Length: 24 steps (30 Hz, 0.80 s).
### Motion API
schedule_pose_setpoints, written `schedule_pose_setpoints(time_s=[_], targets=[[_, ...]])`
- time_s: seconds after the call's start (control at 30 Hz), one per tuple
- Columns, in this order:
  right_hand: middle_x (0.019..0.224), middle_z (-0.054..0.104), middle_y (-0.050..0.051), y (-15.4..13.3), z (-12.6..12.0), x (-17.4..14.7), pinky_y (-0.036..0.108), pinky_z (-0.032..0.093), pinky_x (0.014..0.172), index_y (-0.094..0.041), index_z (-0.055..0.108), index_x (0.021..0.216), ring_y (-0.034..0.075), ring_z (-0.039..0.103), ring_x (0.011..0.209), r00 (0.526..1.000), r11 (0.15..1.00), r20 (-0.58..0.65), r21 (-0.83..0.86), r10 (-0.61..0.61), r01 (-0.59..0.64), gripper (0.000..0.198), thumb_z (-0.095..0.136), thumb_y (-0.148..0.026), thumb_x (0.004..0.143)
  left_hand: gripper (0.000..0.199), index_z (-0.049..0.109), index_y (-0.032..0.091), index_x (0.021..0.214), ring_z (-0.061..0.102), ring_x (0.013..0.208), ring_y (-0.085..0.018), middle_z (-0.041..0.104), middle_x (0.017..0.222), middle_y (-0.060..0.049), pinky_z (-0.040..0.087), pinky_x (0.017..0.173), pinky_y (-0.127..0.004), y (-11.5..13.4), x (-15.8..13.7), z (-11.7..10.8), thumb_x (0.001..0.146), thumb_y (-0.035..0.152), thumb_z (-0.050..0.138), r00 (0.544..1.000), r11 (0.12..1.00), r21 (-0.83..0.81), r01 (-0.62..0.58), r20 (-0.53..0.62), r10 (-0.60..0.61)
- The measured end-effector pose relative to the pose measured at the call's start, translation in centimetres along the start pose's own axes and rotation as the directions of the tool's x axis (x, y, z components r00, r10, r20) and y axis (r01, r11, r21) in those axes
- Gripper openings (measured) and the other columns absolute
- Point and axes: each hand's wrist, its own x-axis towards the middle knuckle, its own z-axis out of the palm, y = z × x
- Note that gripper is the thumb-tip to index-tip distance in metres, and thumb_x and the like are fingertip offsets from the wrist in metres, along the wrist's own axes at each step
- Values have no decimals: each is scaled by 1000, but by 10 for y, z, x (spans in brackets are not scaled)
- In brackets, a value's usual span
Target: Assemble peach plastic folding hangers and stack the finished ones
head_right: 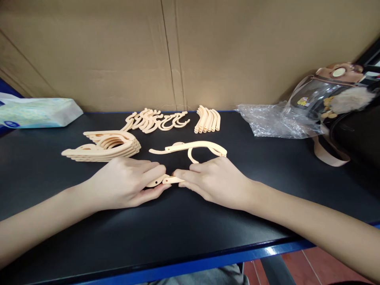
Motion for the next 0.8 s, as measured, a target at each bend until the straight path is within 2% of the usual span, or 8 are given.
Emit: schedule_pose_setpoints(time_s=[0.33,0.63,0.8], targets=[[69,67,0,0,0,-1,24,34,53,-20,68,106,10,58,56,1000,1000,18,27,9,-9,33,39,-33,101,28,45,19,70,52,46,-11,54,56,4,25,44,-27,0,1,-1,95,29,38,1000,1000,30,-4,8,3],[65,63,-1,1,0,0,24,31,51,-20,68,106,10,58,56,999,999,28,41,17,-19,34,38,-34,101,29,44,19,69,50,44,-10,52,54,4,26,43,-26,2,1,-2,95,26,36,1000,1000,25,-8,6,8],[67,63,-1,4,1,-1,24,32,53,-22,66,113,11,57,56,999,999,48,35,4,-5,32,39,-34,100,27,45,19,70,51,45,-12,53,55,4,28,43,-27,4,3,0,95,27,38,1000,1000,9,8,11,-8]])
